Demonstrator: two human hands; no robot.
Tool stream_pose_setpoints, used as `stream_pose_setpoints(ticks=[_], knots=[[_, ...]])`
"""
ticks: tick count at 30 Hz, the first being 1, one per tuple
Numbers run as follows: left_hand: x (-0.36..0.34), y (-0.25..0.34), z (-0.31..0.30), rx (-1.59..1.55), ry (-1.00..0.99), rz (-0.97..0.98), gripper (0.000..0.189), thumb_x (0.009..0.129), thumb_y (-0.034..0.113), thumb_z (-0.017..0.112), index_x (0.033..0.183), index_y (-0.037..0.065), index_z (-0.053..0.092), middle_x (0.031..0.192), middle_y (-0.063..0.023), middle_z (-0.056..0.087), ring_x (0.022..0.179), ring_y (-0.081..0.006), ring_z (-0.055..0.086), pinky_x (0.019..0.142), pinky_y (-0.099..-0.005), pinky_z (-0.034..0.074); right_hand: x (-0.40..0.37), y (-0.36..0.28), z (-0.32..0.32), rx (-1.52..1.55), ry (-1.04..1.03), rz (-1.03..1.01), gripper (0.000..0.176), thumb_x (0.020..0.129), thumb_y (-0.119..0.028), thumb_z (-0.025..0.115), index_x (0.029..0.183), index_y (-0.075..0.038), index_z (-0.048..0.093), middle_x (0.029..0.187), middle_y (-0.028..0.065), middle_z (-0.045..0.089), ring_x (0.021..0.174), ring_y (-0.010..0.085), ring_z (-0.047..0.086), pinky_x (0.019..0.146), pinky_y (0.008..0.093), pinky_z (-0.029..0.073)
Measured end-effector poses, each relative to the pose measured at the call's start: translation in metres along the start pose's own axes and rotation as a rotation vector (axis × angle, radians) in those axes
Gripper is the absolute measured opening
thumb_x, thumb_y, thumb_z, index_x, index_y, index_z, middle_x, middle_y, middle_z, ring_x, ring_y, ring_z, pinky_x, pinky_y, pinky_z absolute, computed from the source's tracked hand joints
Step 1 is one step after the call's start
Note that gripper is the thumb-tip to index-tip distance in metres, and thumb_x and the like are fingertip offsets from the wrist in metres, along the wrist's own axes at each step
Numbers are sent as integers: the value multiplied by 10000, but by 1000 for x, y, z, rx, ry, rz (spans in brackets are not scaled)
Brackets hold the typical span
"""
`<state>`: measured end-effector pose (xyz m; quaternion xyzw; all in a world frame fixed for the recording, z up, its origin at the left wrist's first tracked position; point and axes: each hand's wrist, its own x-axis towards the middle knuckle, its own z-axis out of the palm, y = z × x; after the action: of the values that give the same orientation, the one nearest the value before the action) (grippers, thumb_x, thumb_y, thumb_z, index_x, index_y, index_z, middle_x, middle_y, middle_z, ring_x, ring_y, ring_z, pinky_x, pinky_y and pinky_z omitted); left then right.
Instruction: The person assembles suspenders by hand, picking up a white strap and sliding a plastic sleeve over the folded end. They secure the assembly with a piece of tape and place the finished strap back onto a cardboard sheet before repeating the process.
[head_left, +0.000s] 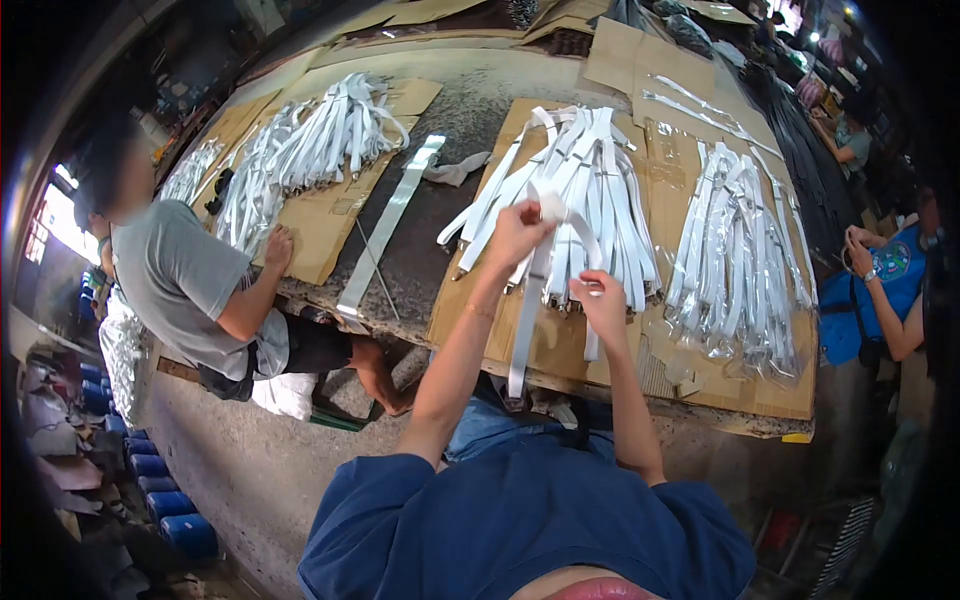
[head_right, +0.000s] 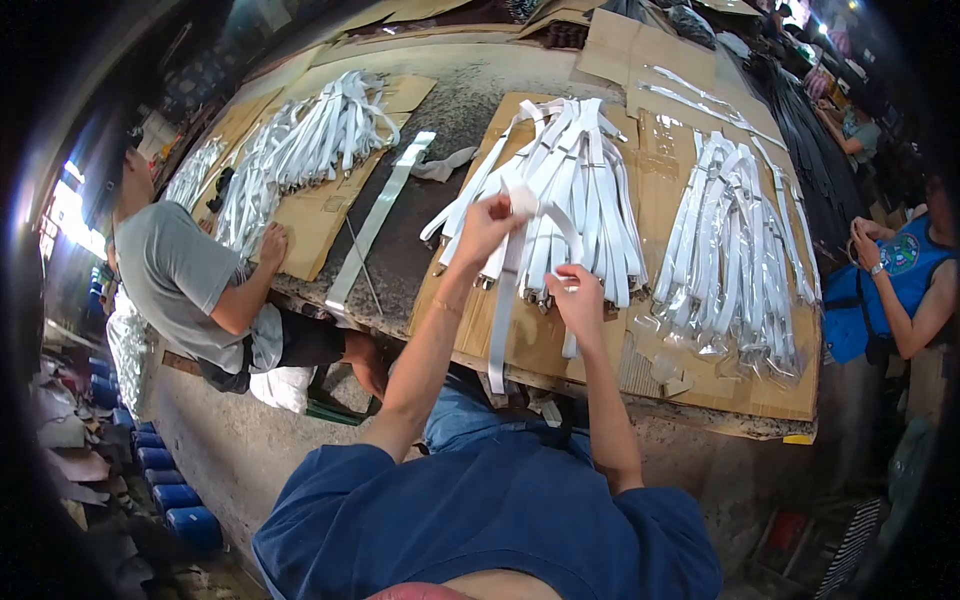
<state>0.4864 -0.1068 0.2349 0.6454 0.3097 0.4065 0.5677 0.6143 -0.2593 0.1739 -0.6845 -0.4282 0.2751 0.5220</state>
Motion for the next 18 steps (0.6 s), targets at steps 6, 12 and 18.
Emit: stream_pose_setpoints(ticks=[6,12,18], knots=[[125,16,14,247,-131,42,266,670,41,719,906,-65,660,799,-99,671,691,-151,608,630,-274,474,-73,20,-3,-395,249,-149,422,731,-130,683,1094,12,520,1015,201,483,995,371,476,843,431,406],[231,-21,42,380,-135,20,325,663,48,734,965,-32,648,834,-97,660,748,-158,610,664,-286,484,-92,38,9,-417,350,-158,452,731,-137,687,1114,13,501,976,194,510,923,381,491,796,455,413],[263,-66,79,699,-20,205,732,691,254,741,1287,-15,412,1236,-231,511,1092,-329,537,938,-397,427,-86,34,14,-597,355,-215,438,747,-140,678,1136,-14,524,1002,181,538,905,372,505,778,454,424]])
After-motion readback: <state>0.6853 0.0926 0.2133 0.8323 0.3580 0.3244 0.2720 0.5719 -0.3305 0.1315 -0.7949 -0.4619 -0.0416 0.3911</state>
